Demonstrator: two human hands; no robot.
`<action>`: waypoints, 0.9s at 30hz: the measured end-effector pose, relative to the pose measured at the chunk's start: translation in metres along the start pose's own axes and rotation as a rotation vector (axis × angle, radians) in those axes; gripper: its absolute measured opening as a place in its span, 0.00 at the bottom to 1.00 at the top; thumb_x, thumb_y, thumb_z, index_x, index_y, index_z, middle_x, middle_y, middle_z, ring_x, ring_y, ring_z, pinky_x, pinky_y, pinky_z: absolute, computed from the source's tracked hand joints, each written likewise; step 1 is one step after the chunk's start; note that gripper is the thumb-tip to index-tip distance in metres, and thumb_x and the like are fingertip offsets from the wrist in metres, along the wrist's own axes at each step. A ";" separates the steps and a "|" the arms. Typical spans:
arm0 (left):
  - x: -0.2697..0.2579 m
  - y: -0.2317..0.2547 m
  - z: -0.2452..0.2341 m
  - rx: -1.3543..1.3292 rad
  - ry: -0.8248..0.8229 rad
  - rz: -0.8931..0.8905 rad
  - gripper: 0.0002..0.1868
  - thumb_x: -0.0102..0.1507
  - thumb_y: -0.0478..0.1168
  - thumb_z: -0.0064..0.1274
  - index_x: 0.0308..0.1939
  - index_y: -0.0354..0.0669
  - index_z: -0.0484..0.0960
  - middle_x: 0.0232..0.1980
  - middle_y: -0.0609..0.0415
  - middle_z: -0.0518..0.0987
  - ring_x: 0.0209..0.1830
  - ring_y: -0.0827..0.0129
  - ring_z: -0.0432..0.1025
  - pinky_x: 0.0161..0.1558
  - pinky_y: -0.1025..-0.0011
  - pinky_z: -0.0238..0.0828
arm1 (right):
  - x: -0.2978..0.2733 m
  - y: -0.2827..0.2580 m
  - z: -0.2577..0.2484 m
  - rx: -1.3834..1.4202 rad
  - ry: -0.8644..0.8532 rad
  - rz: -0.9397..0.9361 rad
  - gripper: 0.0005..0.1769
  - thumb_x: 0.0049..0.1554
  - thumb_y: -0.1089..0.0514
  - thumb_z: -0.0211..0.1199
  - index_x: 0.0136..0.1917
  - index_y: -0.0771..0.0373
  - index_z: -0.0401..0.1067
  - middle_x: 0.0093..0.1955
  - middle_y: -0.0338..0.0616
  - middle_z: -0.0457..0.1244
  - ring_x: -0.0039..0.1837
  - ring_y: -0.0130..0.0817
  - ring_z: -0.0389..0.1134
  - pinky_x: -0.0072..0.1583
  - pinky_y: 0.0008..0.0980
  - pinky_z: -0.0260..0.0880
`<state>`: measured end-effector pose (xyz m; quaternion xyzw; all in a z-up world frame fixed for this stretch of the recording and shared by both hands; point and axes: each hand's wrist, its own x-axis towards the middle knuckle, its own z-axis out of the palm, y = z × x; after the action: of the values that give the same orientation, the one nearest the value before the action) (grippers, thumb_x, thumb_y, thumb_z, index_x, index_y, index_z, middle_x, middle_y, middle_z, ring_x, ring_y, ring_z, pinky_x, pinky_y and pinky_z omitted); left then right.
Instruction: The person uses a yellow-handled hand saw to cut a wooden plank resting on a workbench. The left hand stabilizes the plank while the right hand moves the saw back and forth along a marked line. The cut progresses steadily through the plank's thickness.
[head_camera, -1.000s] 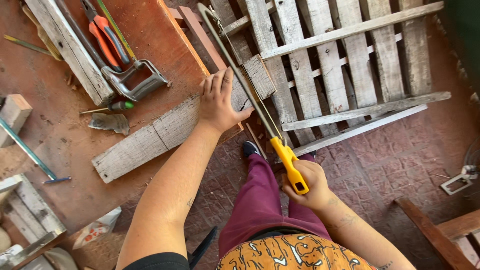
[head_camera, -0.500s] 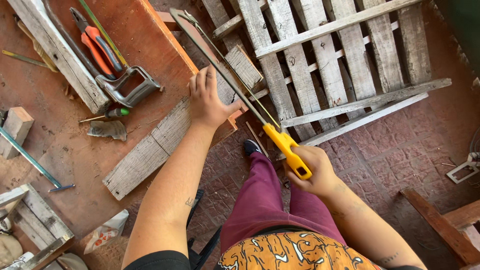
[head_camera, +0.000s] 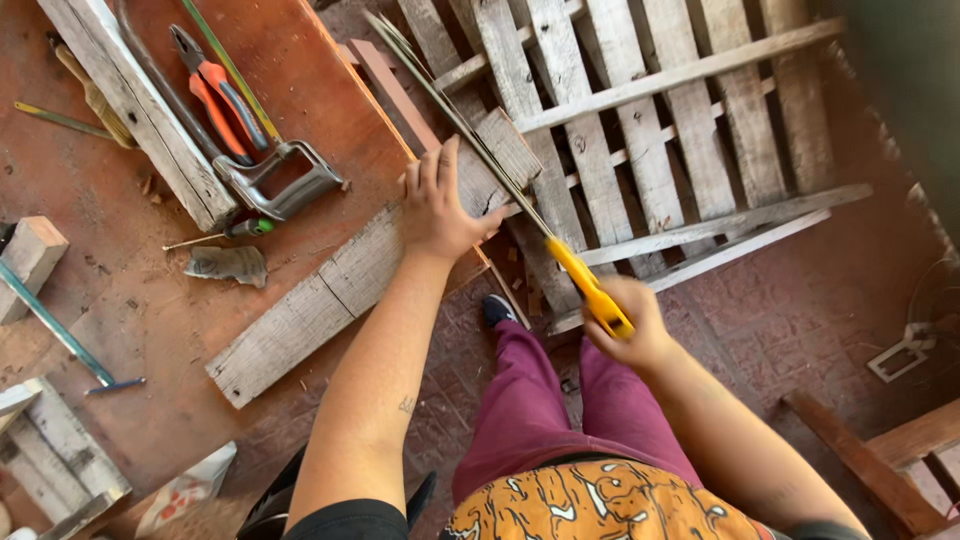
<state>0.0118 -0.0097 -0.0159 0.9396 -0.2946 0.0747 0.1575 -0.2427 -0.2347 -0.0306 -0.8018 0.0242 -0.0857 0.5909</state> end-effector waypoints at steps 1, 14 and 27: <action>0.000 -0.001 0.004 0.012 0.016 0.015 0.66 0.45 0.81 0.64 0.77 0.43 0.71 0.65 0.49 0.73 0.61 0.55 0.69 0.65 0.58 0.60 | -0.017 -0.005 -0.009 0.066 0.025 0.076 0.11 0.49 0.53 0.74 0.42 0.58 0.77 0.30 0.47 0.63 0.34 0.51 0.66 0.43 0.41 0.70; 0.003 0.013 0.002 0.050 -0.008 -0.023 0.66 0.41 0.72 0.71 0.77 0.46 0.69 0.65 0.53 0.72 0.59 0.61 0.66 0.59 0.60 0.57 | -0.025 -0.009 -0.020 0.085 0.065 0.104 0.07 0.47 0.58 0.70 0.32 0.58 0.73 0.24 0.47 0.58 0.26 0.44 0.56 0.33 0.35 0.60; 0.008 0.014 -0.005 -0.027 -0.013 -0.012 0.67 0.42 0.76 0.70 0.77 0.43 0.69 0.62 0.52 0.71 0.57 0.59 0.65 0.58 0.59 0.56 | -0.002 -0.029 -0.024 0.231 0.113 0.077 0.11 0.52 0.60 0.69 0.30 0.60 0.72 0.23 0.39 0.58 0.29 0.22 0.54 0.33 0.27 0.59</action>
<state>0.0099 -0.0227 -0.0060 0.9396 -0.2910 0.0638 0.1688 -0.2503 -0.2480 0.0031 -0.7207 0.0781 -0.1101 0.6800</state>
